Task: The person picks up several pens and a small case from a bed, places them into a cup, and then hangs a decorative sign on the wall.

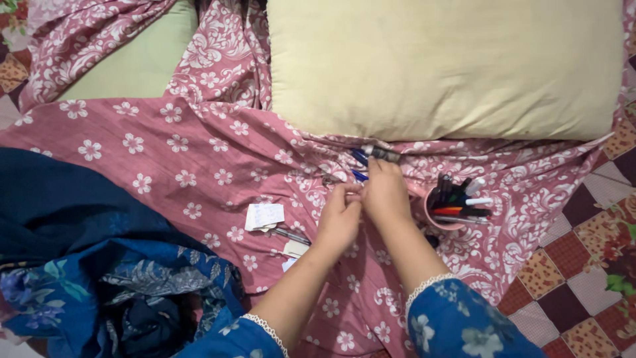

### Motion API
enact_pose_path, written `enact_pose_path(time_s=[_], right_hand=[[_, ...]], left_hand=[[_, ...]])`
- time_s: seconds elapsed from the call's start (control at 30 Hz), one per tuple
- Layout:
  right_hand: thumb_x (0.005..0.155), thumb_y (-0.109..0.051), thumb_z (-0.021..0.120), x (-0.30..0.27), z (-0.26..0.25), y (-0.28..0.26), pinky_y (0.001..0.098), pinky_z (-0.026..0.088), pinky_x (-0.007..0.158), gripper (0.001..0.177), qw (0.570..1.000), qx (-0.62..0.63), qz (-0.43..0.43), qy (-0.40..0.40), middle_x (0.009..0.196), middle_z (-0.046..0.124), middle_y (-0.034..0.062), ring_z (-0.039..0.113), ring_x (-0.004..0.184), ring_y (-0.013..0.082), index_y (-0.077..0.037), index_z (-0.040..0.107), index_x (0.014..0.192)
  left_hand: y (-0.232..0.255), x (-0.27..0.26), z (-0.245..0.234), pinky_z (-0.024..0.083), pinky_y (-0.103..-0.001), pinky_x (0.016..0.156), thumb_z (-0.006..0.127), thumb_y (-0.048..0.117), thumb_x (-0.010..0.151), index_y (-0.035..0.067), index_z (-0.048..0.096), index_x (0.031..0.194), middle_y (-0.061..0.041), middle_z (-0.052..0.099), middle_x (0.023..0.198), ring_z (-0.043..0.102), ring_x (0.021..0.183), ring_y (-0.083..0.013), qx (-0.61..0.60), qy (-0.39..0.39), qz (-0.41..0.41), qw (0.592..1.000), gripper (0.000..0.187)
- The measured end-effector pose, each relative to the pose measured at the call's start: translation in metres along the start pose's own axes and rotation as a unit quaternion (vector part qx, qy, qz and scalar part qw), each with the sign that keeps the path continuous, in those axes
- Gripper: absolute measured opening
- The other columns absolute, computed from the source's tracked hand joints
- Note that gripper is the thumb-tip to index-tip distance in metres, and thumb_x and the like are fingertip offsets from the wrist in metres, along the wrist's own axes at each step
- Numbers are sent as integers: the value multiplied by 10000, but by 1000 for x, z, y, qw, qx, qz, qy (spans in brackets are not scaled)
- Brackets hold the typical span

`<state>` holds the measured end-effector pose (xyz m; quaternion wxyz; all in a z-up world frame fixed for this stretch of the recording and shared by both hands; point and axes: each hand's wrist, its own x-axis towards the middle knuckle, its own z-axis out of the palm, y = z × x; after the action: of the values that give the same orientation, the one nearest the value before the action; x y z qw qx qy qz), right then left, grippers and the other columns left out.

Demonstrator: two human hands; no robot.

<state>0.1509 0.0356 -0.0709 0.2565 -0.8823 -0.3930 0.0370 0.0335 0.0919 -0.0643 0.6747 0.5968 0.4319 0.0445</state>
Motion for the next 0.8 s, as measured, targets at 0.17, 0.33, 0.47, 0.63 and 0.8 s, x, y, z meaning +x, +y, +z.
enact_pose_path(time_s=[0.17,0.33,0.47,0.63,0.8], right_hand=[[893,-58,559,-3,24,2,509,490,927,282,987,-87,79,-108,1151,651,223,615,1097,413,1,601,1166],[948,-43,517,-28,35,7,537,499,866,177,987,28,102,-121,1110,636,294,620,1031,472,12,571,1107],[996,-189,573,-51,-6,-7,519,514,774,260,965,134,191,-117,974,677,222,670,903,425,2,593,1171],[974,-264,573,-72,-83,-38,419,534,651,371,872,332,336,-129,841,714,88,654,705,240,-82,641,1291],[1063,-229,528,-84,-143,-30,335,523,704,285,954,230,186,46,981,617,111,634,809,166,-37,682,1208]], left_hand=[[-26,1,-11,556,-297,734,529,34,918,14,573,1239,-107,682,1070,652,851,-162,-11,21,56,998,325],[-41,-4,-7,558,-295,790,547,60,943,3,579,1231,-106,702,1060,676,896,-152,-12,26,58,998,295],[-32,-10,1,563,-300,803,592,117,949,3,567,1234,-92,693,1085,688,922,-158,-26,34,67,997,308],[-2,-25,17,540,-278,751,528,258,1034,85,587,1260,-72,674,1044,653,878,-136,-273,-109,-123,948,291],[19,-36,36,597,-361,721,470,172,1006,71,545,1186,-88,694,1026,704,862,-201,-316,-196,-174,912,220]])
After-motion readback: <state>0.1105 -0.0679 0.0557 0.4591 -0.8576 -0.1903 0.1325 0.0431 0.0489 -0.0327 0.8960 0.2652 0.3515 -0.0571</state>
